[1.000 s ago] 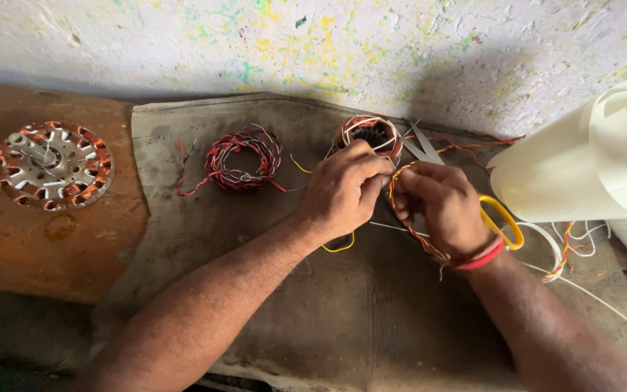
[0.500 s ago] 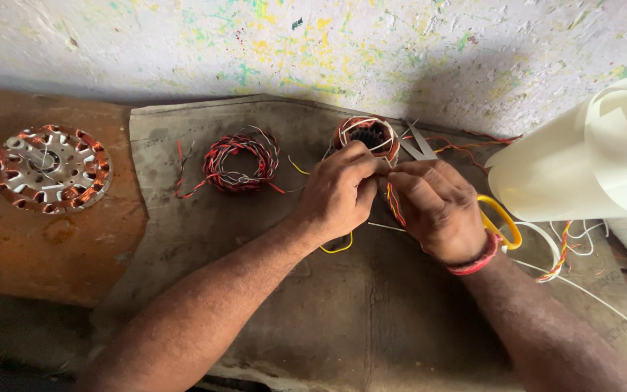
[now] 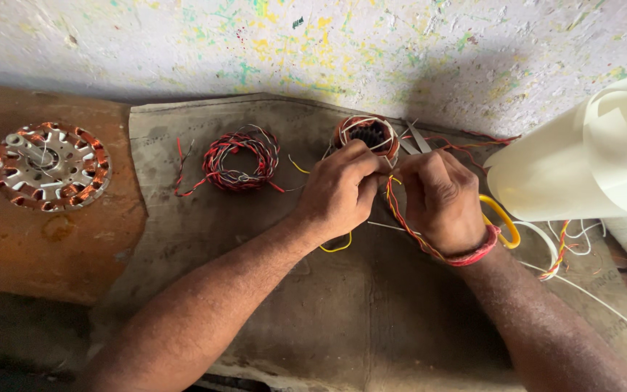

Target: The person winds a multicolored wire around a cylindrical motor stator, then uses scissors to cut the wire and ties the ends to secure the winding. The person repeats the winding and cutting process on the same stator.

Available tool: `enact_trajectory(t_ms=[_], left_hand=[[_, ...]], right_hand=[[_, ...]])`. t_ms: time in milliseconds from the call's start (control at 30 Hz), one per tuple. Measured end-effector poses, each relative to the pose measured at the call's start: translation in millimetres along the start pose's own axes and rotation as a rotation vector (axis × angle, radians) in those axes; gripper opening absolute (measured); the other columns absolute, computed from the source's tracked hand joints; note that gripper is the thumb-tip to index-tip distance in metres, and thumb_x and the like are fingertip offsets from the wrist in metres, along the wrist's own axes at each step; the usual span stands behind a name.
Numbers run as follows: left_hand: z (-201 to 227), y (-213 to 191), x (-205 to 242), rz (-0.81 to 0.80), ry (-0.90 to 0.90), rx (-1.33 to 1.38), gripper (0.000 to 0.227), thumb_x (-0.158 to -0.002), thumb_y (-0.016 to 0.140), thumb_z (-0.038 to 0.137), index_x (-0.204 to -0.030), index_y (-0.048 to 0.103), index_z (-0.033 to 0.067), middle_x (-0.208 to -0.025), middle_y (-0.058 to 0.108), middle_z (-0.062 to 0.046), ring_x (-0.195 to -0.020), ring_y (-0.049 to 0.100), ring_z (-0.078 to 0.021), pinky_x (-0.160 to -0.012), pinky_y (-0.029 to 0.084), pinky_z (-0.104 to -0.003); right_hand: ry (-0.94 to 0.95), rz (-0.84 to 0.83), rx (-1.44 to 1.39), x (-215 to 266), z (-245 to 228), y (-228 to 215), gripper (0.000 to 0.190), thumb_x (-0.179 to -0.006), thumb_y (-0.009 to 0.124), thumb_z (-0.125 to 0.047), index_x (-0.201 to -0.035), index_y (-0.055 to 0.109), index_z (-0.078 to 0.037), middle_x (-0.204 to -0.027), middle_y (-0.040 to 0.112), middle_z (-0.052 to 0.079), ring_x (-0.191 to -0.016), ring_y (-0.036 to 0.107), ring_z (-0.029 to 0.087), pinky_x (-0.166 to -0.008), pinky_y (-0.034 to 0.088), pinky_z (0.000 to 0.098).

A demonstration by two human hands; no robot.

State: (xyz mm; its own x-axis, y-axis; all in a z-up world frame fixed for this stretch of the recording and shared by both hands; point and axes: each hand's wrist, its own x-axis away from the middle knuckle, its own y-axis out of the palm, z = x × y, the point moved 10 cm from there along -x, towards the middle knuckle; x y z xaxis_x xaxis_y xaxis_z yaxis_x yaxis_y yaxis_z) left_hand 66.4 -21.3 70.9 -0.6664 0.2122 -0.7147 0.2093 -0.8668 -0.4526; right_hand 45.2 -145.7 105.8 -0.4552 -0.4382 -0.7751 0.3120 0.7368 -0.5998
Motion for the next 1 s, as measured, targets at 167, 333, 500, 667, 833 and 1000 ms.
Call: enact_trajectory(t_ms=[167,333,500,667,833,1000], left_hand=[[1,0,-1,0.009,0.006,-0.010,0.017,-0.086,0.068,-0.002,-0.101,0.068,0.0060,-0.095,0.063,-0.010,-0.091,0.067,-0.0326,-0.077,0.054,-0.044],[1,0,0,0.015,0.011,0.003,0.017,-0.086,0.067,-0.003,-0.100,0.068,0.0056,-0.097,0.063,-0.011,-0.093,0.067,-0.0329,-0.078,0.054,-0.044],[3,-2,-1,0.029,0.023,0.028,0.015,-0.087,0.068,-0.002,-0.100,0.067,0.0051,-0.097,0.063,-0.011,-0.092,0.066,-0.0335,-0.078,0.054,-0.044],[0,0,0,0.025,0.007,0.011,0.016,-0.086,0.068,-0.002,-0.100,0.067,0.0052,-0.096,0.063,-0.011,-0.091,0.066,-0.0336,-0.076,0.054,-0.044],[-1,0,0,0.035,0.008,-0.004,0.016,-0.085,0.070,-0.002,-0.099,0.068,0.0062,-0.094,0.062,-0.010,-0.088,0.066,-0.0328,-0.074,0.054,-0.044],[0,1,1,0.044,0.016,0.016,0.018,-0.085,0.071,-0.001,-0.101,0.070,0.0071,-0.093,0.062,-0.009,-0.086,0.066,-0.0320,-0.072,0.054,-0.043]], right_hand=[[0.044,0.019,0.016,0,5,5,0.022,-0.090,0.069,0.012,-0.099,0.053,0.000,-0.086,0.061,0.015,-0.079,0.061,0.037,-0.066,0.048,0.0463],[0.003,-0.003,0.020,-1,4,10,0.023,-0.091,0.066,0.013,-0.102,0.050,0.000,-0.089,0.059,0.016,-0.082,0.059,0.038,-0.069,0.048,0.0480],[-0.021,-0.028,0.039,-2,3,13,0.023,-0.089,0.065,0.014,-0.103,0.051,0.001,-0.088,0.059,0.017,-0.080,0.057,0.039,-0.068,0.047,0.0485],[0.070,0.016,-0.024,-1,10,13,0.020,-0.093,0.064,0.011,-0.104,0.051,0.001,-0.087,0.060,0.017,-0.078,0.061,0.039,-0.066,0.049,0.0468],[0.206,0.040,-0.124,3,21,14,0.016,-0.099,0.063,0.006,-0.103,0.049,-0.001,-0.084,0.065,0.016,-0.072,0.068,0.032,-0.064,0.053,0.0379],[0.328,0.063,-0.157,7,31,16,0.017,-0.100,0.066,0.002,-0.102,0.049,0.001,-0.077,0.065,0.014,-0.063,0.067,0.021,-0.058,0.050,0.0323]])
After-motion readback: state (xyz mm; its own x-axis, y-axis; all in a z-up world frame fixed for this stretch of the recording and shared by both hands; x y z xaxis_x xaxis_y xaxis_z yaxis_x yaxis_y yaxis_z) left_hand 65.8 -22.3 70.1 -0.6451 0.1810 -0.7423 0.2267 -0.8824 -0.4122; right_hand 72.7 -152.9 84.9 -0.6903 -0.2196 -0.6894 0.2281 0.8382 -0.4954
